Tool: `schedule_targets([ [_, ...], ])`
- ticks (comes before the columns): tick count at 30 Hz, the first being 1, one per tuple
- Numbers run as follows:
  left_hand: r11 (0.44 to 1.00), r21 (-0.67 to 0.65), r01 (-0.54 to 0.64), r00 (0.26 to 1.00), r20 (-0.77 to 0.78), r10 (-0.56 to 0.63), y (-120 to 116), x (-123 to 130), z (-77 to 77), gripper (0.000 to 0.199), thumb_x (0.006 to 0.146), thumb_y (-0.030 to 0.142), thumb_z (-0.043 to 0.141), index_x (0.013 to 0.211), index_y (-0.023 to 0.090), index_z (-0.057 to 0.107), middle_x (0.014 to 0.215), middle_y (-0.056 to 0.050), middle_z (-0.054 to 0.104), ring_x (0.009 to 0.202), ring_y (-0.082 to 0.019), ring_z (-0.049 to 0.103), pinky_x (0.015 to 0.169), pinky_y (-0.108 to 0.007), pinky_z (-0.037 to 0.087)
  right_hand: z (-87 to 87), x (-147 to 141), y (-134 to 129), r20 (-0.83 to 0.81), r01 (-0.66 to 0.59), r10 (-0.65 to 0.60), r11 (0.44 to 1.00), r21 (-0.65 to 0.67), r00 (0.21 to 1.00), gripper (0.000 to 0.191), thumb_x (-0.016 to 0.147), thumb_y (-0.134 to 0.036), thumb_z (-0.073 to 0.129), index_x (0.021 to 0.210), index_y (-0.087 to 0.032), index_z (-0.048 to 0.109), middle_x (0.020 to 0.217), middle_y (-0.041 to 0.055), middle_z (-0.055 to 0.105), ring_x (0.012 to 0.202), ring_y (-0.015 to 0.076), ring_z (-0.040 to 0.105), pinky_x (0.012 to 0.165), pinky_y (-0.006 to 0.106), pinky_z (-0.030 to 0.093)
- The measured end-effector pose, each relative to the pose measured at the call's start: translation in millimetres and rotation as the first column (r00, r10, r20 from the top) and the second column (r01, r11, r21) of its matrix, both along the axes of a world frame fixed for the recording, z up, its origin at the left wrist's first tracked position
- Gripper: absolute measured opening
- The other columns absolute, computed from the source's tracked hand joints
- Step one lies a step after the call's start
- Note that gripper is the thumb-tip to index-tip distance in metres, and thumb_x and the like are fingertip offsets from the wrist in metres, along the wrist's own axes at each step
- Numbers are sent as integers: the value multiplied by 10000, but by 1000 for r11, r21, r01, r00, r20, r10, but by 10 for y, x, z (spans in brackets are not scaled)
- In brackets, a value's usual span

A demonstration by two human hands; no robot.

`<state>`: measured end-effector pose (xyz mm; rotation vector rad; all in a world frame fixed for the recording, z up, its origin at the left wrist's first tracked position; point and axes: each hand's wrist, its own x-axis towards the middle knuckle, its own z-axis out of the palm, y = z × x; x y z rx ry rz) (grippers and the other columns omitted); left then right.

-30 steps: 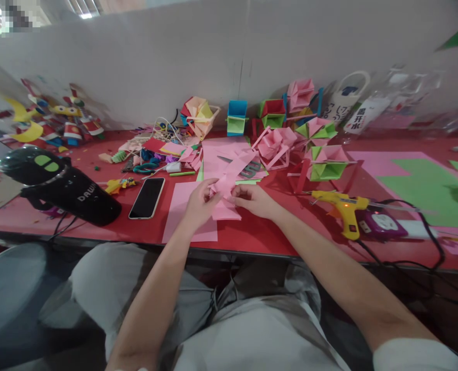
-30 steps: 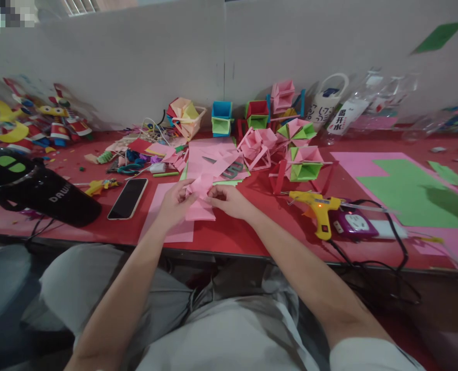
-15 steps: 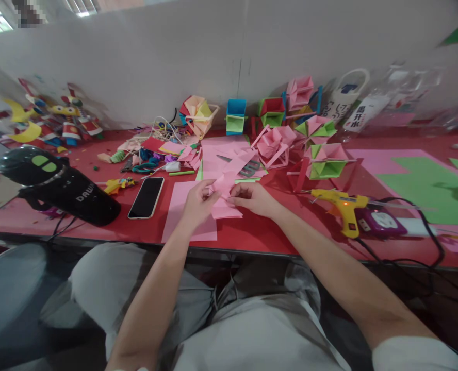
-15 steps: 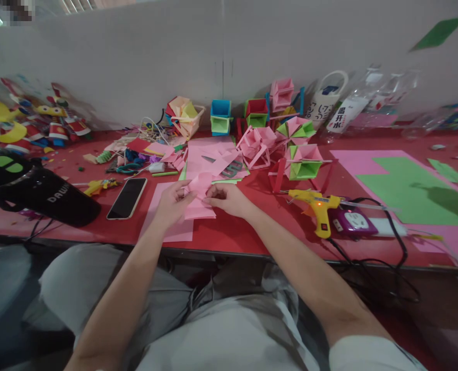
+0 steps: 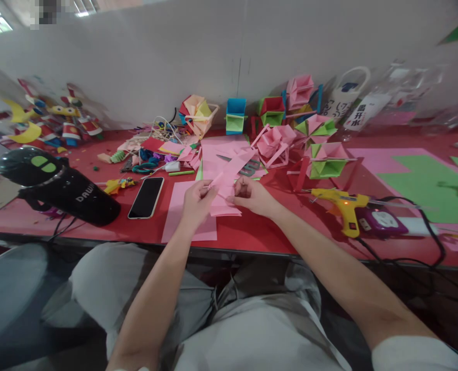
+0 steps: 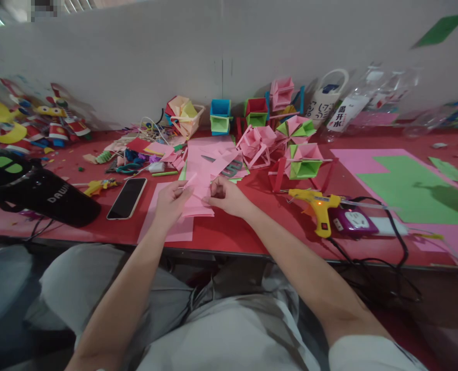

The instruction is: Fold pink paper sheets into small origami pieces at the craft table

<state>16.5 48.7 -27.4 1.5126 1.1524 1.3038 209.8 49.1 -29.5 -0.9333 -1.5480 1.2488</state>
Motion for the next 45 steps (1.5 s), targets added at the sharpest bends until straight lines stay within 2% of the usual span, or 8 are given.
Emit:
schedule_targets([
  [5,999,15,-38,998,41,37,24,-6,-3,243,810,398,693,855,159,699,746,-21,686,676,-133,612,622,-226,456,5,-6,6,-12,-23,23,999,-39,1000,525,619,-350,860,817,-235,388,706,-65,547,616,113,557,616,279,453],
  [13,996,-67,-63,978,193,75,94,-123,28,317,833,456,661,921,153,676,831,-70,736,731,-171,700,683,-293,570,-20,40,4,41,-12,12,1000,5,999,446,684,-305,805,811,-231,384,685,-62,526,611,107,531,593,268,411],
  [19,997,74,10,1000,-5,-9,92,-162,45,254,723,313,788,914,158,725,876,-64,739,801,-164,687,730,-265,542,-41,26,6,18,-72,72,997,-1,997,436,701,-298,800,819,-228,386,675,-77,515,593,94,526,581,253,404],
  [28,987,147,-69,997,-21,73,105,-149,18,160,808,270,688,912,156,728,845,-56,721,747,-147,645,679,-249,493,-17,3,-4,-16,-93,93,995,-21,996,470,664,-312,832,809,-228,393,693,-75,523,599,91,528,588,256,427],
  [32,1000,16,-14,1000,27,13,96,-116,-6,316,833,370,669,1054,145,696,817,-54,692,681,-134,615,610,-239,476,-17,12,-3,-2,-71,71,997,-8,997,436,689,-292,810,799,-221,394,667,-84,500,577,79,501,570,240,402],
  [35,992,-71,101,994,45,-98,73,-106,-31,525,714,368,799,1165,145,650,811,-48,696,683,-139,627,626,-244,486,-34,14,2,-31,-94,93,995,-30,995,453,675,-279,821,802,-221,389,671,-85,515,576,80,513,576,240,407],
  [37,991,-72,115,992,55,-111,58,-104,-42,588,667,340,837,1189,157,637,805,-46,709,686,-148,638,635,-252,493,-39,4,4,-57,-112,109,992,-50,992,479,649,-275,841,805,-223,392,684,-80,534,596,88,534,599,251,429],
  [45,997,-14,-70,997,-16,70,62,-107,29,295,703,367,805,879,146,720,736,-50,722,688,-174,667,602,-246,476,-56,-32,21,-74,-105,103,994,-31,992,477,646,-293,847,815,-221,406,703,-77,525,607,82,526,609,252,443],
])
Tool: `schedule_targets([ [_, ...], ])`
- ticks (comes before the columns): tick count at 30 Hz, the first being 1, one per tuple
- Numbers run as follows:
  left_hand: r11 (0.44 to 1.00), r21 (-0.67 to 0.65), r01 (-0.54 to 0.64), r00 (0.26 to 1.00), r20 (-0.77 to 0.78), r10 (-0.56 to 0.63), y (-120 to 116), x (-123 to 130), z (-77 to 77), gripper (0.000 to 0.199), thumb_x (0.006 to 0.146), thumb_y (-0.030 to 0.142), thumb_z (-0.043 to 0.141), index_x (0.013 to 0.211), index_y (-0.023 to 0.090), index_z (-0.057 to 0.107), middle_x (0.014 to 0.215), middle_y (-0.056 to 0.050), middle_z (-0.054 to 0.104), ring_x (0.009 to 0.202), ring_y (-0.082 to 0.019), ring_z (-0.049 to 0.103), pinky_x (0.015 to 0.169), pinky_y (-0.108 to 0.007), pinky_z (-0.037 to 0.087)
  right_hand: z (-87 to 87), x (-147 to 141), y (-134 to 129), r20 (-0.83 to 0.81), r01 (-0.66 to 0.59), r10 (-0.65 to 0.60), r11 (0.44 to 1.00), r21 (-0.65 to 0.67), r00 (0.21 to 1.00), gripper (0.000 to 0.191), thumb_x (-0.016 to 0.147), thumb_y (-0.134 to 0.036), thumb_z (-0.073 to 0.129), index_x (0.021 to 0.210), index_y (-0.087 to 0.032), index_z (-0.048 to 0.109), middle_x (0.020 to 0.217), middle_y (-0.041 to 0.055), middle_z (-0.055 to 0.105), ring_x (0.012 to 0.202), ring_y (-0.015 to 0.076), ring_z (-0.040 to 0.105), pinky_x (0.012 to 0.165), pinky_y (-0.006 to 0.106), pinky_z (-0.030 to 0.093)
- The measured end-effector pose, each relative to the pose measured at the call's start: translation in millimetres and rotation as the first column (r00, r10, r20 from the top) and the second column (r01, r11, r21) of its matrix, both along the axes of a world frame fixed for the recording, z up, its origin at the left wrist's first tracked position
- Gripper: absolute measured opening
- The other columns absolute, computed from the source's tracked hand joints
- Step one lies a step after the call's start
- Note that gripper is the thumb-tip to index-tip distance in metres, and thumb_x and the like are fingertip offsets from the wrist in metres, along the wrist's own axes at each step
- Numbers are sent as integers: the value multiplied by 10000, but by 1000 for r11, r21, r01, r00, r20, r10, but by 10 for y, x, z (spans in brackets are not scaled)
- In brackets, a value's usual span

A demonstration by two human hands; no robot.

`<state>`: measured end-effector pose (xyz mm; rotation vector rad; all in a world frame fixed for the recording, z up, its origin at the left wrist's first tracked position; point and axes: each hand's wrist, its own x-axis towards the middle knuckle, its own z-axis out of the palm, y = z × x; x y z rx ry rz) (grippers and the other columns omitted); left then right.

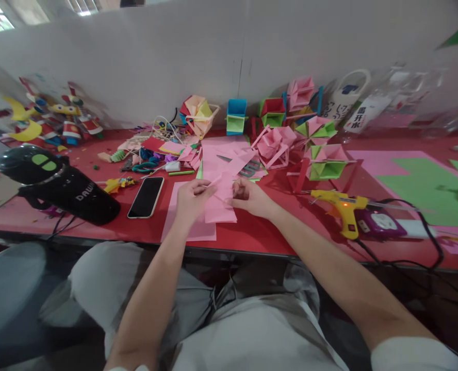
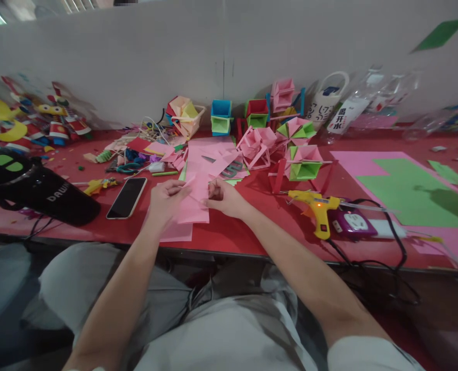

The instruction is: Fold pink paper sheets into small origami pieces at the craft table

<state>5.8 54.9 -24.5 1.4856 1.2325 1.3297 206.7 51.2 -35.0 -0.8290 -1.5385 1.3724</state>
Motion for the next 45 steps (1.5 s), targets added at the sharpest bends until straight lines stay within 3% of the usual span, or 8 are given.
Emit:
schedule_targets([
  [10,995,81,-50,998,48,46,-11,58,-15,260,810,357,698,962,150,738,854,-69,744,817,-190,692,725,-269,516,37,7,-16,36,12,-13,1000,29,999,443,693,-275,807,813,-220,384,696,-74,527,605,86,516,604,251,409],
  [13,997,-58,-43,971,231,55,19,39,-4,287,813,360,673,1024,167,701,898,-73,735,789,-183,693,697,-279,528,36,19,-16,32,17,-18,1000,19,999,450,682,-264,808,814,-223,381,687,-81,516,595,83,509,591,241,395],
  [16,962,-254,100,908,418,16,33,-19,31,364,818,427,653,1073,168,648,890,-83,727,714,-179,685,660,-305,538,22,33,-5,17,27,-27,1000,6,999,466,669,-261,816,815,-227,375,687,-87,512,579,77,505,573,231,385],
  [19,925,-294,240,938,316,-143,-7,-51,60,366,733,444,761,932,147,682,777,-44,686,624,-133,615,594,-248,484,17,35,7,17,41,-41,999,-6,999,477,660,-273,827,817,-230,379,694,-84,530,568,79,521,566,233,399],
  [22,943,-208,261,963,128,-239,-60,-35,48,317,678,413,818,722,141,663,616,24,564,534,-78,470,505,-200,352,9,31,12,13,26,-26,999,-43,1000,513,631,-281,854,823,-235,381,670,-82,562,588,103,580,597,253,451],
  [30,993,-55,100,995,22,-99,-47,72,-81,389,749,393,740,581,173,466,571,55,373,543,-79,355,512,-219,276,-5,-24,-11,-141,54,-87,973,-222,986,670,579,-258,898,1084,-226,459,717,-48,690,686,167,703,760,354,567],
  [34,998,2,63,995,-73,-62,-70,137,-91,435,779,408,705,554,182,408,571,54,309,548,-86,335,504,-223,263,76,-59,-48,-169,10,-54,968,-250,984,645,553,-285,910,1062,-194,525,862,38,746,758,199,725,768,367,589],
  [45,993,-48,109,992,64,-105,-72,164,-95,213,719,357,743,793,162,701,671,-8,641,657,-156,598,592,-254,470,59,-53,-24,-133,-6,-21,979,-202,991,624,529,-272,920,1026,-195,551,861,31,744,793,183,717,766,323,584],
])
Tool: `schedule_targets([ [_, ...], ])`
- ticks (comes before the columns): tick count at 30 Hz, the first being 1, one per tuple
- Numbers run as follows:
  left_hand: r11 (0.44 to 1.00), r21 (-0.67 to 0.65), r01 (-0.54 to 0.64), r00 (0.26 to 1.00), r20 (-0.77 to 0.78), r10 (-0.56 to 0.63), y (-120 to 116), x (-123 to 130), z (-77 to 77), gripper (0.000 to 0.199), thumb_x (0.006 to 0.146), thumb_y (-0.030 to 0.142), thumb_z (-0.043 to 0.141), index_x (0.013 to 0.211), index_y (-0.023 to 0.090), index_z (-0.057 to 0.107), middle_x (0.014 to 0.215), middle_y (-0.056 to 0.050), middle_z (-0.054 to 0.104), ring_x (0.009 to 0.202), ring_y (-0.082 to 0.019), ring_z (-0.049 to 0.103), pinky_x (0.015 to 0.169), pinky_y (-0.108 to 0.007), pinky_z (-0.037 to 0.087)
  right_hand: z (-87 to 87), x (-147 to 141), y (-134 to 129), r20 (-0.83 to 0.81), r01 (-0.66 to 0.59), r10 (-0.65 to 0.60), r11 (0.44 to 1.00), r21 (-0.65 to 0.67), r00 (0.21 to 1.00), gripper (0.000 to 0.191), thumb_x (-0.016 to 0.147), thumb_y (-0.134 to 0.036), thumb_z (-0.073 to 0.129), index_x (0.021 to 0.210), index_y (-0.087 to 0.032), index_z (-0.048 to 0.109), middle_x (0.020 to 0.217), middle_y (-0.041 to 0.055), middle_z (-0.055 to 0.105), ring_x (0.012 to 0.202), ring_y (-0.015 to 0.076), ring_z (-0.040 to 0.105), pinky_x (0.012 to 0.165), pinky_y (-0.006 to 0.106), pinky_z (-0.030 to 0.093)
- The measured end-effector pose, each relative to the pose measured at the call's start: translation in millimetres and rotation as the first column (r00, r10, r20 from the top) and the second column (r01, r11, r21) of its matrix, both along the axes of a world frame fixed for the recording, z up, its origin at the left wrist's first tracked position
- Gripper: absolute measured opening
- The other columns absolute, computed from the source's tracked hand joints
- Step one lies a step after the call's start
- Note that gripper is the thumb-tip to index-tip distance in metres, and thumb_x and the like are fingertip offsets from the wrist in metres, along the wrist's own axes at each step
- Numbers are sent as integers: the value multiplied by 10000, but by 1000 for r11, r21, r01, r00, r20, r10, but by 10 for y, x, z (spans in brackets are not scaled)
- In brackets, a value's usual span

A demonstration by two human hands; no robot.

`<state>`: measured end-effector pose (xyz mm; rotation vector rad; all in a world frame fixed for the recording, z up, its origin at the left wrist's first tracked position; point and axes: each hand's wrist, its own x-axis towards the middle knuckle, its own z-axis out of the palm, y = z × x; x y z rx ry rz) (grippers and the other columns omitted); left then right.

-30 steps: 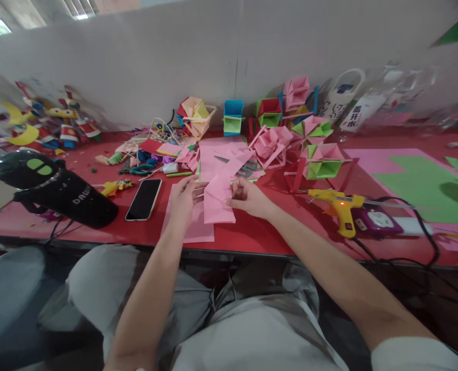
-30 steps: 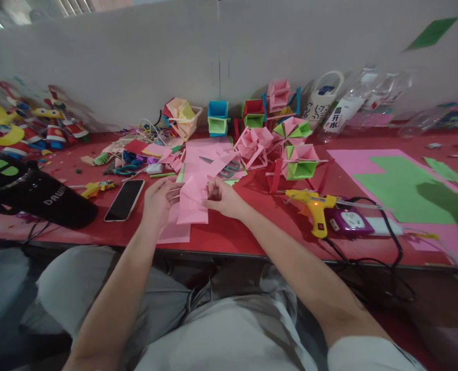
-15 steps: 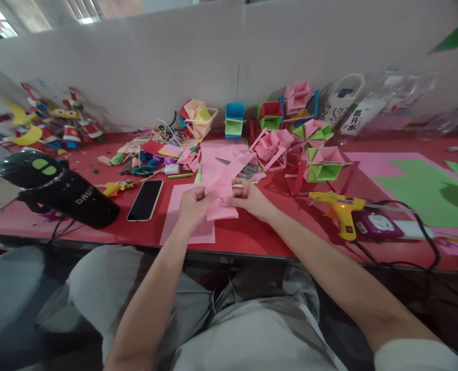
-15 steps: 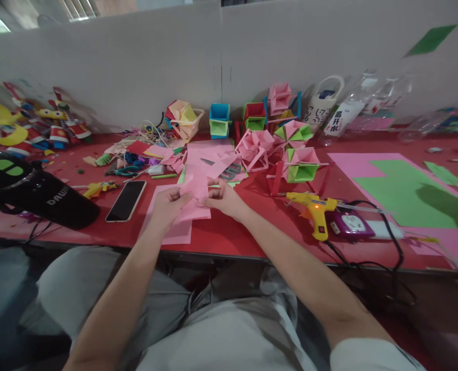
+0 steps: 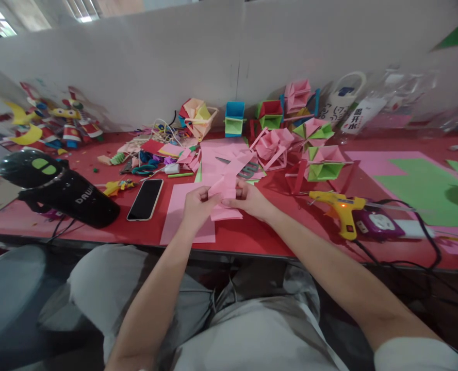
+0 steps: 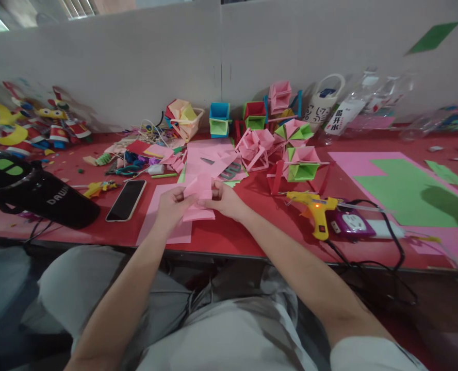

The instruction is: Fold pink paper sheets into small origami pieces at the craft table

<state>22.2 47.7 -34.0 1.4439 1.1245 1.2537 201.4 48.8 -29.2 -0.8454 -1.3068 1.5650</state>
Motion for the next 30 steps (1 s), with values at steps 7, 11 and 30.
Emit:
schedule_targets([
  [7,1000,-6,-27,996,80,27,1,-41,101,305,701,317,778,942,136,727,737,-34,712,673,-168,652,624,-264,511,-17,28,20,59,63,-66,997,52,996,491,569,-271,904,939,-177,595,681,-27,696,666,134,681,682,256,537],
  [11,1000,-5,-30,993,112,31,-7,-42,100,299,715,323,774,939,131,726,823,-71,745,705,-181,675,649,-283,536,-45,63,25,52,65,-66,998,23,996,480,604,-280,883,982,-182,603,694,-18,718,650,133,685,694,273,552],
  [30,988,91,-122,991,-36,125,-35,13,32,231,753,377,746,799,160,681,623,24,585,572,-111,515,545,-225,408,14,65,-6,145,18,-21,1000,21,989,303,688,-454,820,734,-179,702,718,7,691,658,136,622,678,280,535],
])
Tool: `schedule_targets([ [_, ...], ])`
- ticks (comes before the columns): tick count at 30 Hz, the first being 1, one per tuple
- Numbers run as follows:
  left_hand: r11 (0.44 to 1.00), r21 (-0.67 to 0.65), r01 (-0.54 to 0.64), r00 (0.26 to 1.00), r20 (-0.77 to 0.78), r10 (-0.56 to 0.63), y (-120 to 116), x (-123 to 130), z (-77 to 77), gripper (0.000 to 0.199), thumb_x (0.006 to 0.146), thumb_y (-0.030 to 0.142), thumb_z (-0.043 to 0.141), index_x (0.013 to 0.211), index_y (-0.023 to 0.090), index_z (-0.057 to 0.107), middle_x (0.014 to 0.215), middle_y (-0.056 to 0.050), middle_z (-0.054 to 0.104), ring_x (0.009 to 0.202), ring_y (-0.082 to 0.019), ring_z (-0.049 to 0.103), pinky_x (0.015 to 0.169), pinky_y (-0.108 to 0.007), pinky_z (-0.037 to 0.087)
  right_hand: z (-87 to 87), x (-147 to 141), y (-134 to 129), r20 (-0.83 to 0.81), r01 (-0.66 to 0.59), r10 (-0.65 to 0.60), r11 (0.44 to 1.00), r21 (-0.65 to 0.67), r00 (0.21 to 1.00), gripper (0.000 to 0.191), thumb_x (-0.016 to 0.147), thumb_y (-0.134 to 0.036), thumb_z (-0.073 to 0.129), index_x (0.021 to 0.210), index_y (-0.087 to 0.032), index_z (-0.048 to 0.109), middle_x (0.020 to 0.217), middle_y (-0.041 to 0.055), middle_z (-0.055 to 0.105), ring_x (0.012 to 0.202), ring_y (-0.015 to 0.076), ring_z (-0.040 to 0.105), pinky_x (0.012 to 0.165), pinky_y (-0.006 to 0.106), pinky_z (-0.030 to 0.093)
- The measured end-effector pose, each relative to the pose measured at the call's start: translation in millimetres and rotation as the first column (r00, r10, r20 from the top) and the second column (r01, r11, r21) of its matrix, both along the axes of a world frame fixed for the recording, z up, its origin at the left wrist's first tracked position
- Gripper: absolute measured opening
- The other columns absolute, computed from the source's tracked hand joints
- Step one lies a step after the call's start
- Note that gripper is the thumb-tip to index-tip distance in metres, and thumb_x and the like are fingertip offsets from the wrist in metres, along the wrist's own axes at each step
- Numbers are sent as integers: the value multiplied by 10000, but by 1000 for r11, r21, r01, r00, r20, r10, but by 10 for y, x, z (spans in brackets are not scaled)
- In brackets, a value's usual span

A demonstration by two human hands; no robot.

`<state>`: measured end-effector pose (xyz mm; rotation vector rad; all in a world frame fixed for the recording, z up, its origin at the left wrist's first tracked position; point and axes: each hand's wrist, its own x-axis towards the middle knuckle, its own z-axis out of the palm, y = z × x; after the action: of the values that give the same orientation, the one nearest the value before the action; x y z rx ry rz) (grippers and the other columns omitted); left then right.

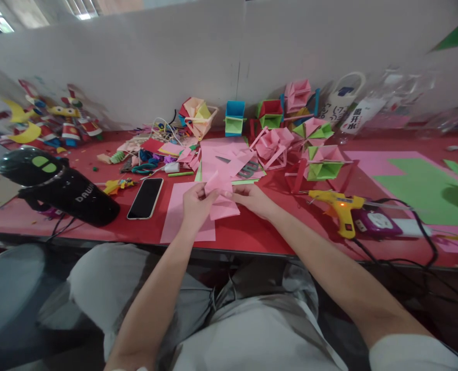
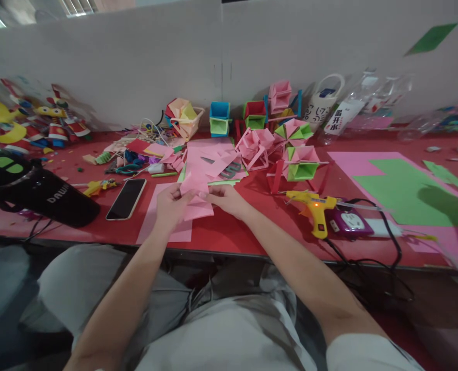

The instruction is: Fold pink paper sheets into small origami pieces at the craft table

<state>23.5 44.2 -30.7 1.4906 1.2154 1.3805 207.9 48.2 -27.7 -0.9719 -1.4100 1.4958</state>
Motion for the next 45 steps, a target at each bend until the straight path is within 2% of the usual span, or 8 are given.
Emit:
schedule_targets([
  [6,994,-2,109,993,46,-108,8,51,-35,286,749,355,753,954,160,714,797,-30,683,718,-154,614,656,-252,481,-5,29,0,136,8,-21,995,98,991,339,668,-489,809,709,-171,702,676,5,671,645,153,597,588,268,466],
  [19,1000,-3,6,999,44,-6,69,-92,42,258,809,428,699,804,169,699,640,8,594,579,-107,509,557,-224,407,10,19,-2,220,0,-51,974,227,974,393,711,-552,755,637,-193,614,593,-6,545,620,154,508,570,281,424],
  [25,992,58,114,992,46,-117,118,-166,34,228,826,391,688,911,180,702,926,-52,711,861,-167,643,788,-270,493,10,45,24,219,115,-244,872,477,945,268,842,-420,657,708,-188,660,673,7,565,646,149,494,620,289,413],
  [29,986,38,162,987,-12,-162,101,-196,83,271,858,435,648,958,193,715,976,-63,709,887,-168,644,756,-256,491,-44,83,78,167,161,-317,787,596,934,121,834,-252,627,856,-217,740,915,60,668,850,196,605,752,331,475],
  [32,976,-71,207,977,62,-203,75,-173,101,332,852,482,646,1004,190,688,934,-60,686,839,-165,651,705,-257,513,-93,112,115,171,170,-370,728,664,913,212,795,-140,602,892,-233,766,980,67,673,918,202,625,790,340,492],
  [37,895,-288,340,881,430,-196,43,-112,82,369,804,477,702,989,172,612,930,-60,670,767,-158,674,691,-281,555,-122,135,132,156,180,-442,627,758,883,381,805,-48,534,958,-294,782,1003,46,670,963,193,627,859,365,505],
  [41,851,-369,373,881,430,-200,9,-83,95,459,704,343,817,1064,169,592,926,-74,695,756,-174,686,701,-307,568,-125,137,137,163,161,-454,593,789,876,370,836,-68,544,980,-313,782,1065,50,653,1012,205,618,898,397,508],
  [45,868,-360,343,896,401,-188,19,-73,89,561,632,240,849,1128,157,600,907,-75,715,768,-181,684,747,-349,570,-119,143,142,180,139,-474,563,815,862,392,861,-107,547,1126,-327,735,1220,64,614,1107,217,594,985,443,486],
])
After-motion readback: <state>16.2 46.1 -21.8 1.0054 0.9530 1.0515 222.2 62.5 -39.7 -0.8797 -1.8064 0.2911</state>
